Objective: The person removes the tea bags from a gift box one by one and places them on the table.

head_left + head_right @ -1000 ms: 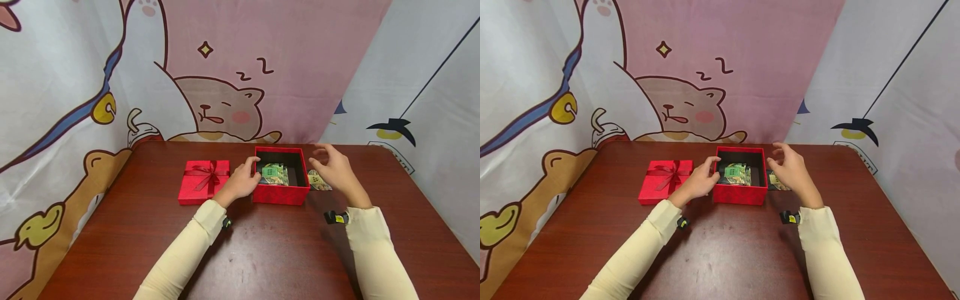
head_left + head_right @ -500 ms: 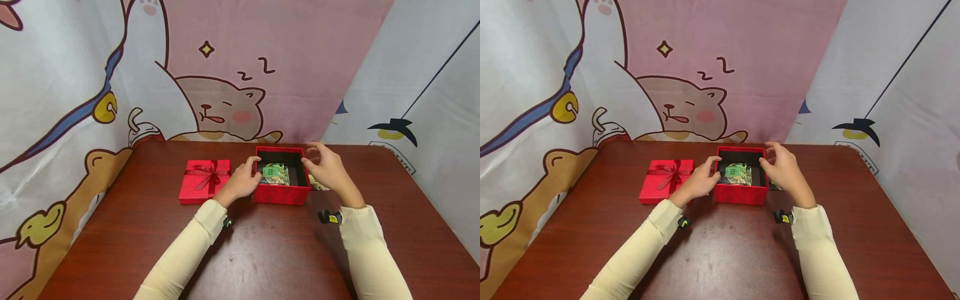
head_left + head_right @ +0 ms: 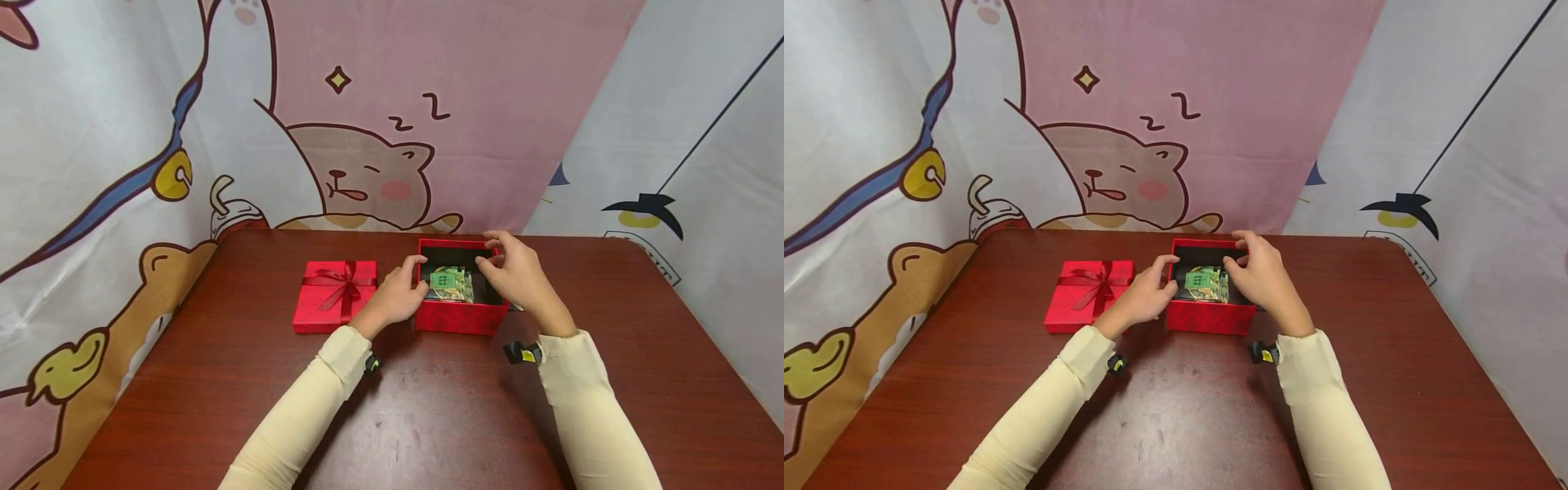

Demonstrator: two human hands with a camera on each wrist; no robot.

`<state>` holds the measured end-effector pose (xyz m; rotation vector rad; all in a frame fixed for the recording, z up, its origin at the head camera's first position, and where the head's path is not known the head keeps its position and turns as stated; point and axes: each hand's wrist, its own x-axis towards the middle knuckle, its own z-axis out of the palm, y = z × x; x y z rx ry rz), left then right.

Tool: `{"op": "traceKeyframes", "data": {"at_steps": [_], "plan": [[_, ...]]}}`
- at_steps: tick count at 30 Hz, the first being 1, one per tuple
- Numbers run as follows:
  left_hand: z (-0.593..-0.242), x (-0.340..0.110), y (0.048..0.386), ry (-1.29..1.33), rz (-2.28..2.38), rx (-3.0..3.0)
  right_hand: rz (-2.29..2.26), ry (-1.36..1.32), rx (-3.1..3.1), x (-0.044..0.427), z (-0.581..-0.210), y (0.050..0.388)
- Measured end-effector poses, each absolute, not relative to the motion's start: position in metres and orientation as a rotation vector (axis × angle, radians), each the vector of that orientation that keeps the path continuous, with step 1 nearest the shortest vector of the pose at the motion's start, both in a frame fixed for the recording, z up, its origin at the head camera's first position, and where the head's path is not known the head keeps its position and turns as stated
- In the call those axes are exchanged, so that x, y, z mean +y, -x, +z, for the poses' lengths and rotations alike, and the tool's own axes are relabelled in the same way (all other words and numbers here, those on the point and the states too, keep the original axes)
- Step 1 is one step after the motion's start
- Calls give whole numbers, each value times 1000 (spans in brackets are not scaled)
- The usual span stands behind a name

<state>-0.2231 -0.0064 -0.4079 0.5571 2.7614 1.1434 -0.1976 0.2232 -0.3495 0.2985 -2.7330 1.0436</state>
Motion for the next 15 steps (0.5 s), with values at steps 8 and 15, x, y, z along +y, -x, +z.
{"op": "traceKeyframes", "data": {"at_steps": [8, 15], "plan": [[-408, -7, 223, -552, 1140, 2758, 1060, -294, -2756, 210, -355, 200], [-410, -7, 225, -553, 1144, 2760, 1057, -250, -2789, 200, -360, 205]]}}
